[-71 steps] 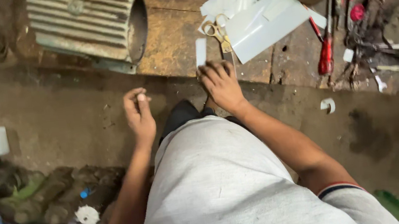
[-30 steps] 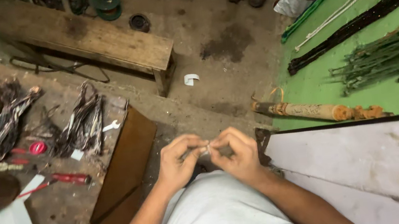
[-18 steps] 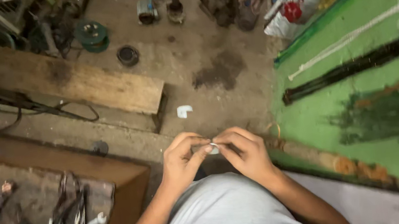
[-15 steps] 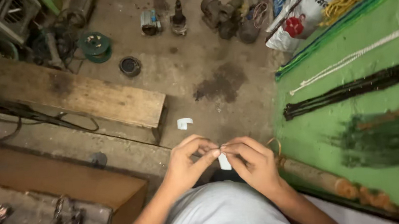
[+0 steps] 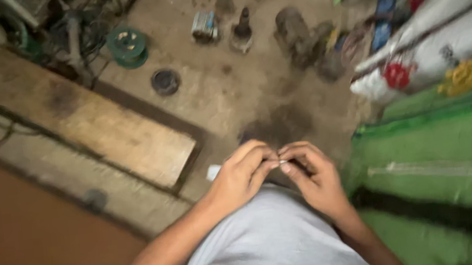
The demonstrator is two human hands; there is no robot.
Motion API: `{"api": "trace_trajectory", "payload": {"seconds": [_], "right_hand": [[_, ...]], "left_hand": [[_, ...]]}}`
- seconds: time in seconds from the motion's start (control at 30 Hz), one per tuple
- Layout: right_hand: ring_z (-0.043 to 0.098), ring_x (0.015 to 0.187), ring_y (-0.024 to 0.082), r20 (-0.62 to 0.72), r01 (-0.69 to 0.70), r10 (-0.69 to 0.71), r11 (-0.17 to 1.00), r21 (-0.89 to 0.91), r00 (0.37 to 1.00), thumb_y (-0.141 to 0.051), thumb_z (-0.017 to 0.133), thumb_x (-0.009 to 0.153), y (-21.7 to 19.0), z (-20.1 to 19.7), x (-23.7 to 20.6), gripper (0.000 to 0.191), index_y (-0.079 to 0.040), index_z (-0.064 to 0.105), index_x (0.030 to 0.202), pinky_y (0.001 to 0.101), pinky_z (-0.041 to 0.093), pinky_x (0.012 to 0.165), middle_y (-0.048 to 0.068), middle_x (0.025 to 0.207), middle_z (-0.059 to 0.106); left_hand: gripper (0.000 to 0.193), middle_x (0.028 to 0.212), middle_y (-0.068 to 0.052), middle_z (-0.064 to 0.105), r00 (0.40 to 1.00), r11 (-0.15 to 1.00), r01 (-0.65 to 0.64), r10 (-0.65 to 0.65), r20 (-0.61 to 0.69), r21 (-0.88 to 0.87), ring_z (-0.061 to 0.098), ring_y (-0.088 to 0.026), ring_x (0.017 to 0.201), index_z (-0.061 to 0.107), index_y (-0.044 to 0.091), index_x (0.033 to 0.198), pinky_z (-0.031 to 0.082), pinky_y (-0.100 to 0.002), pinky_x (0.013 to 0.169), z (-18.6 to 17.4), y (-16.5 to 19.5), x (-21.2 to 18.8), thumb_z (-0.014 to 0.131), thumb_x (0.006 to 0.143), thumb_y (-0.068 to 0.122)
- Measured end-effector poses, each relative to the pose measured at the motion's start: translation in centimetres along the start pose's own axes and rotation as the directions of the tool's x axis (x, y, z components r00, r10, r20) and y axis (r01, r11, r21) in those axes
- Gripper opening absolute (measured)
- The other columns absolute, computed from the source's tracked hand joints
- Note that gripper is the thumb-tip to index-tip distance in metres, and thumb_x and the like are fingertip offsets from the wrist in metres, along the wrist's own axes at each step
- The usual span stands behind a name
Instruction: The person cuts narrow strips from white plastic sheets with scissors, trims and folds the small pieces by hand, and inserts the finished strips into the opening of an electric motor housing on the workbench. They repeat the cut-and-fit cycle for several strips, occasionally repositioning the motor housing.
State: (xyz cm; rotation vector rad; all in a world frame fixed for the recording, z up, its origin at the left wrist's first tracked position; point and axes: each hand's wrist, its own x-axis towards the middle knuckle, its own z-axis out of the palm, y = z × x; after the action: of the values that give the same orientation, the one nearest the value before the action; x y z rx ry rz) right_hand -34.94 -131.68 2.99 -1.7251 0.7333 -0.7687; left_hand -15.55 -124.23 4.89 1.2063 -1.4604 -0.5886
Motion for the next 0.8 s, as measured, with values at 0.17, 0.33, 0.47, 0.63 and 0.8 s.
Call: {"api": "trace_trajectory", "payload": {"seconds": [0.17, 0.33, 0.47, 0.63, 0.8], "right_hand": [[0.071, 0.099, 0.02, 0.093, 0.064, -0.05, 0.986, -0.153, 0.994, -0.004, 0.071, 0.095, 4.3, -5.0, 10.5, 0.008, -0.001, 0.068, 0.102, 0.0302, 0.056, 0.085, 0.011, 0.107, 0.071], [0.072, 0.098, 0.025, 0.195, 0.242, -0.203, 0.949, -0.202, 0.96, -0.005, 0.075, 0.09, 3.7, -4.0, 22.3, 0.009, -0.005, 0.07, 0.097, 0.034, 0.057, 0.086, 0.01, 0.103, 0.073], [0.071, 0.098, 0.025, 0.339, 0.341, -0.279, 0.93, -0.138, 0.899, -0.005, 0.075, 0.09, 5.4, -2.4, 31.8, 0.01, -0.005, 0.069, 0.098, 0.0356, 0.055, 0.088, 0.009, 0.104, 0.073], [0.073, 0.101, 0.022, 0.329, 0.224, -0.21, 0.974, -0.006, 0.921, -0.006, 0.073, 0.095, 9.4, 0.9, 46.6, 0.007, -0.004, 0.068, 0.1, 0.0335, 0.058, 0.09, 0.009, 0.108, 0.072], [0.071, 0.103, 0.023, 0.238, 0.15, -0.14, 0.988, -0.026, 0.961, -0.008, 0.071, 0.097, 9.4, 2.7, 60.3, 0.008, -0.002, 0.067, 0.101, 0.035, 0.057, 0.09, 0.01, 0.109, 0.071]], "left_hand": [[0.009, 0.104, -0.013, 0.067, 0.979, 0.981, 0.193, -0.193, -0.065, -0.005, 0.071, -0.026, 0.09, 0.068, 0.003, 0.103, 0.057, -0.033, 0.077, 2.8, -6.7, 7.6, 0.071, 0.096, 0.007], [0.017, 0.1, -0.01, 0.071, 0.954, 0.961, 0.271, -0.262, -0.147, 0.046, 0.072, -0.024, 0.088, 0.069, 0.003, 0.103, 0.057, -0.033, 0.078, -1.3, -11.2, 13.7, 0.076, 0.089, 0.009], [0.029, 0.089, -0.007, 0.074, 0.836, 0.855, 0.519, -0.513, -0.195, -0.025, 0.072, -0.02, 0.076, 0.069, 0.005, 0.105, 0.058, -0.031, 0.07, -4.2, -17.9, 17.4, 0.082, 0.081, 0.013], [0.021, 0.094, -0.01, 0.072, 0.935, 0.937, 0.334, -0.315, -0.163, 0.101, 0.07, -0.018, 0.086, 0.07, 0.004, 0.103, 0.056, -0.032, 0.076, -11.2, -30.3, 25.3, 0.08, 0.086, 0.01], [0.015, 0.093, -0.012, 0.069, 0.611, 0.609, 0.697, -0.781, -0.13, -0.378, 0.056, -0.019, 0.073, 0.066, 0.002, 0.112, 0.044, -0.036, 0.062, -20.1, -37.5, 35.0, 0.073, 0.1, 0.007]]}}
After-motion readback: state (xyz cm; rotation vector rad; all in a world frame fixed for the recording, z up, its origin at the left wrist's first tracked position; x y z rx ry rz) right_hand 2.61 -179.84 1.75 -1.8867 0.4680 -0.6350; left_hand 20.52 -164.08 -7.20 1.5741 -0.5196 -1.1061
